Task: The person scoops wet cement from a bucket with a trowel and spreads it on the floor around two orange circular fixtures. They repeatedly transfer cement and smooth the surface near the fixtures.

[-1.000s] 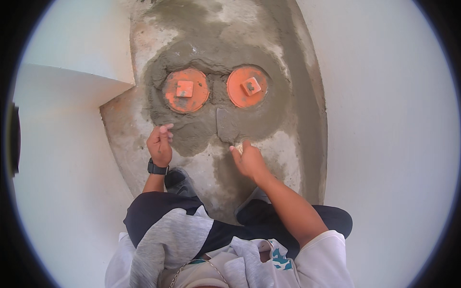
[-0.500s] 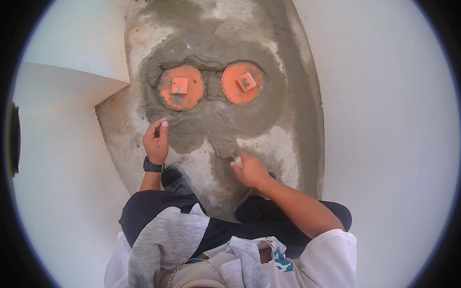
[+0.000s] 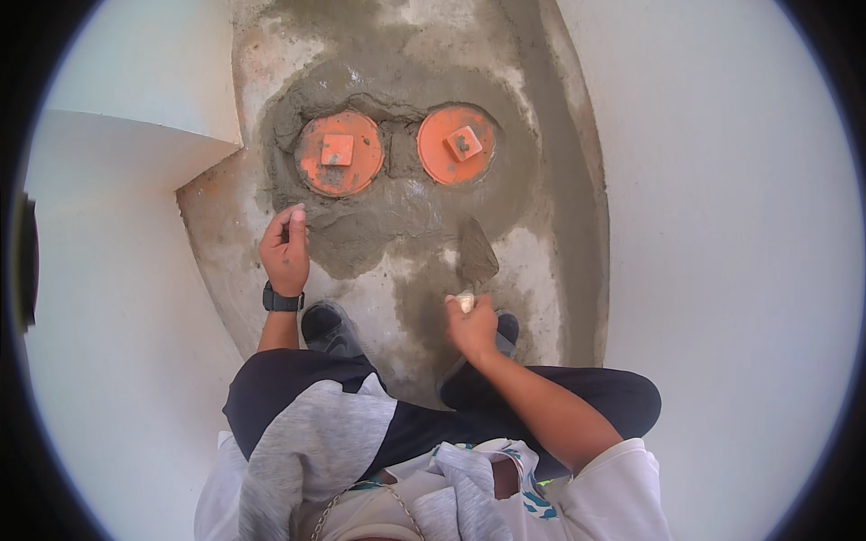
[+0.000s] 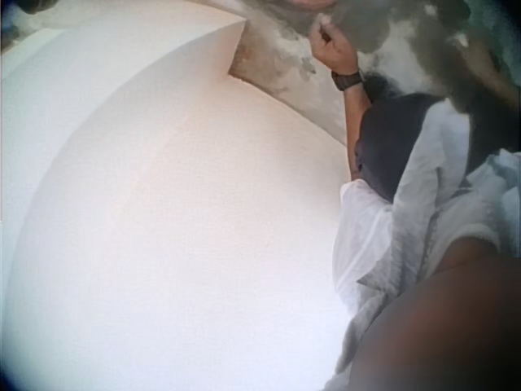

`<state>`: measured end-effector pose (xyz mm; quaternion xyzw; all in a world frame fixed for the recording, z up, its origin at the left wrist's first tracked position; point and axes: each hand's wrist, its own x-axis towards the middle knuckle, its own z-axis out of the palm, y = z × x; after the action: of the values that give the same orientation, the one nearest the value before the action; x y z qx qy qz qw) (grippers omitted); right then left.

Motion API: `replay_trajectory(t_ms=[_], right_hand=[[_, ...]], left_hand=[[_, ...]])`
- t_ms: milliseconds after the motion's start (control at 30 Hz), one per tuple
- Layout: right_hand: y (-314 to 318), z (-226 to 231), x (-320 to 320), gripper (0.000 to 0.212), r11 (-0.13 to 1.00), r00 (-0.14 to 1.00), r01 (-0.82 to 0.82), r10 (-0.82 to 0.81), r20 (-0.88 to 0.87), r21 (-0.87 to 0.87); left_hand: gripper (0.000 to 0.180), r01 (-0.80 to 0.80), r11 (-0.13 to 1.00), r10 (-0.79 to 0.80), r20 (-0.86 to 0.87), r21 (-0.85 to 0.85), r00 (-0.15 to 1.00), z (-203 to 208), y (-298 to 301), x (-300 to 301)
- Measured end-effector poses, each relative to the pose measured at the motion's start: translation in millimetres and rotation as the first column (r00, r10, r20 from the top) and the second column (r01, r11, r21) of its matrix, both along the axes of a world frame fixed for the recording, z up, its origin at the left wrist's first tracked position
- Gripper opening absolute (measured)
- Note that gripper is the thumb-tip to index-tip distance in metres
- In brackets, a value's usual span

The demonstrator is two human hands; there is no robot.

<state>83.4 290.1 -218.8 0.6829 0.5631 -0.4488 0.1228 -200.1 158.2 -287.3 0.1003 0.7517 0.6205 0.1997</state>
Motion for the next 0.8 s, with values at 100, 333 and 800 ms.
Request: replay_trajectory(t_ms=[100, 333, 800], right_hand=[[1.1, 0.6, 3.8, 0.047, 0.971, 0.978, -0.189, 0.173, 0.116, 0.145], [-45.4, -18.9, -26.9, 0.045, 0.93, 0.946, -0.32, 0.322, 0.016, 0.184], [-53.0, 6.0, -89.5, 0.041, 0.949, 0.925, -0.314, 0.315, -0.212, 0.037]], left_hand=[[0.023, -0.011, 1.0, 0.011, 0.011, -0.02, 1.0, -0.5, 0.3, -3.7], [0.02, -0.023, 1.0, 0.023, -0.085, 0.002, 0.996, 2.4, -2.6, -15.9], [0.026, -0.205, 0.979, 0.205, -0.018, -0.008, 0.979, 15.0, -31.4, -35.9]])
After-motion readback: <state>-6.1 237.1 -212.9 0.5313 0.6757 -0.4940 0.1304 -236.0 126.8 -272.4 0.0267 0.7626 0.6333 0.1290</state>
